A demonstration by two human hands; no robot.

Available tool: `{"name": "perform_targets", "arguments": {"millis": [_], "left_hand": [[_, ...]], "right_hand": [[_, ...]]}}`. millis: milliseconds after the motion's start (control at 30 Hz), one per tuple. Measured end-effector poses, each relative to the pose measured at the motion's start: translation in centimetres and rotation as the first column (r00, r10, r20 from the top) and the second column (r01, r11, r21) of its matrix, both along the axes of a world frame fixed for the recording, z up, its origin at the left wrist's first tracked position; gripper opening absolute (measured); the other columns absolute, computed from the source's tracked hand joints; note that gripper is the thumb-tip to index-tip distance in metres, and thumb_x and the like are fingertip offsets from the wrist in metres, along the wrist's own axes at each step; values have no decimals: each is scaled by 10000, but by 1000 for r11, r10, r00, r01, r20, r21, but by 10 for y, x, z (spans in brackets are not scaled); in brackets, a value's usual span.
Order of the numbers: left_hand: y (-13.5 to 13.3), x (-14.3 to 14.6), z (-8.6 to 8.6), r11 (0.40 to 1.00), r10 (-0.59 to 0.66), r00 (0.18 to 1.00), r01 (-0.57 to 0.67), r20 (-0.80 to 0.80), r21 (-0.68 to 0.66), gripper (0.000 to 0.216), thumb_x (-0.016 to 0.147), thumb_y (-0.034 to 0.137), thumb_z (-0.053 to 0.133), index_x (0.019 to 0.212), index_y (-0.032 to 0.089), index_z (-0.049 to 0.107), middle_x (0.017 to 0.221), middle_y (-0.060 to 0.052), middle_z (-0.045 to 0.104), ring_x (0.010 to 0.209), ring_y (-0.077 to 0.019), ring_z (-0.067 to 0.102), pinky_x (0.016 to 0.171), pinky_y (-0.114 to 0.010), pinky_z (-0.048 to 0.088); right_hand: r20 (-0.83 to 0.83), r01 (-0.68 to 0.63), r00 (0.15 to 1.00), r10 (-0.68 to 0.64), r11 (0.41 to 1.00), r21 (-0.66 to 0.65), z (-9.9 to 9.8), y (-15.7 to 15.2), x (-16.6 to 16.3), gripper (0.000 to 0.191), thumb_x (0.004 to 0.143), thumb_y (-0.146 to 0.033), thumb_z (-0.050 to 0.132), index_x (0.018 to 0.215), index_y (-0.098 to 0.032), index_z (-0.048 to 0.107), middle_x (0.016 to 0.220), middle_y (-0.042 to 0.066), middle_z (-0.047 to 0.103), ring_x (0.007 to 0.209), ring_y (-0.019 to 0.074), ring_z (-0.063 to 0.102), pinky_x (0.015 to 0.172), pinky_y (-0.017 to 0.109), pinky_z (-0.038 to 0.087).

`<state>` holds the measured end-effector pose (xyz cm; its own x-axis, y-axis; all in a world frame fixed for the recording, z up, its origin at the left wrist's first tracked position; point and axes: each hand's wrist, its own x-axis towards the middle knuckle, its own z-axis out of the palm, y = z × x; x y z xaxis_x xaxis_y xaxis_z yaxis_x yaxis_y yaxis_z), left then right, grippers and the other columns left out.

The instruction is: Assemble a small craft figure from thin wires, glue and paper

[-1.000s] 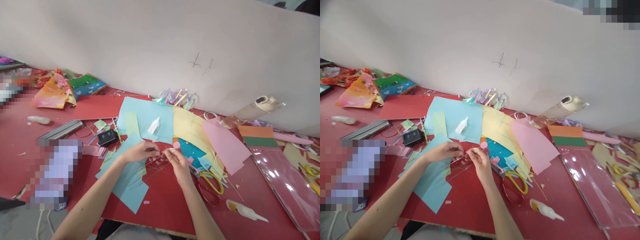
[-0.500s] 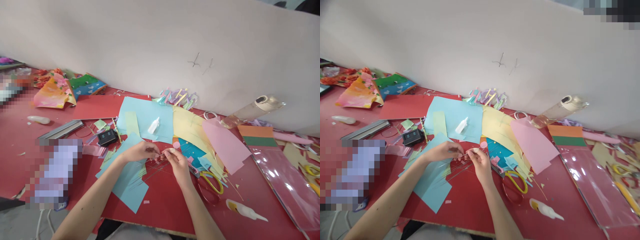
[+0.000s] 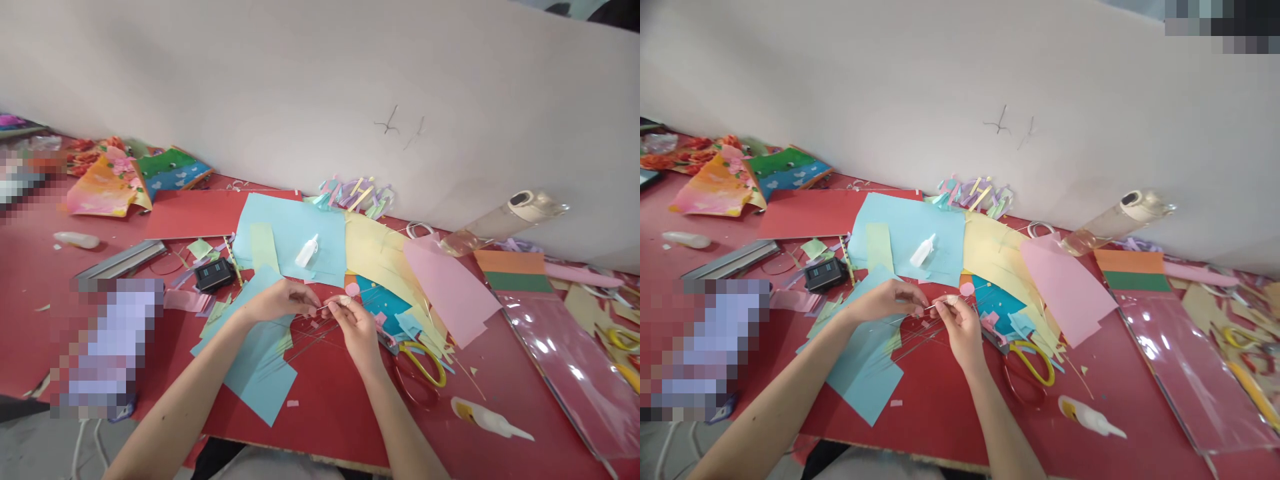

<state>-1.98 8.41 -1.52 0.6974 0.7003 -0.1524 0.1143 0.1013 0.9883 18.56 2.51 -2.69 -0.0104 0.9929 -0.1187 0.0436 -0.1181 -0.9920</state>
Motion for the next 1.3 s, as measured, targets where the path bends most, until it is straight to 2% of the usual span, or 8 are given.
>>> {"name": "perform_targets", "arguments": {"millis": [233,467,733,967,1300], "left_hand": [[-1,0,0,1000,12,1000,-12,5,19,124,841,231,694,933,165,745,814,-36,737,742,-132,662,689,-228,520],[-1,1,-2,999,-3,1000,3,9,41,120,847,216,678,940,164,733,816,-39,731,734,-135,660,694,-240,526],[-2,2,1,997,-1,1000,1,5,71,118,848,220,671,930,159,729,830,-46,729,752,-142,664,696,-248,520],[-3,5,5,995,27,1000,-27,3,96,80,829,189,667,876,163,727,787,-29,711,727,-131,640,699,-246,512],[-2,3,0,996,10,1000,-12,24,91,136,870,249,672,960,162,726,846,-52,733,740,-142,679,701,-249,545]], "right_hand": [[3,3,1000,-3,1000,23,0,0,-1,225,877,-433,673,892,-209,688,840,42,718,767,192,703,763,313,579],[-6,55,998,-55,998,23,0,-2,-3,229,853,-423,698,940,-213,665,946,52,706,745,179,696,739,326,600],[-3,94,996,-94,994,51,-7,-1,-4,267,847,-420,705,998,-210,642,1007,67,682,759,176,679,731,333,605],[17,116,993,-118,989,91,-5,-4,-6,284,860,-404,699,1052,-210,620,918,48,664,747,176,662,729,337,601],[21,101,994,-104,989,105,-5,-3,-5,252,856,-435,700,953,-217,621,912,40,663,727,171,674,714,317,593]]}}
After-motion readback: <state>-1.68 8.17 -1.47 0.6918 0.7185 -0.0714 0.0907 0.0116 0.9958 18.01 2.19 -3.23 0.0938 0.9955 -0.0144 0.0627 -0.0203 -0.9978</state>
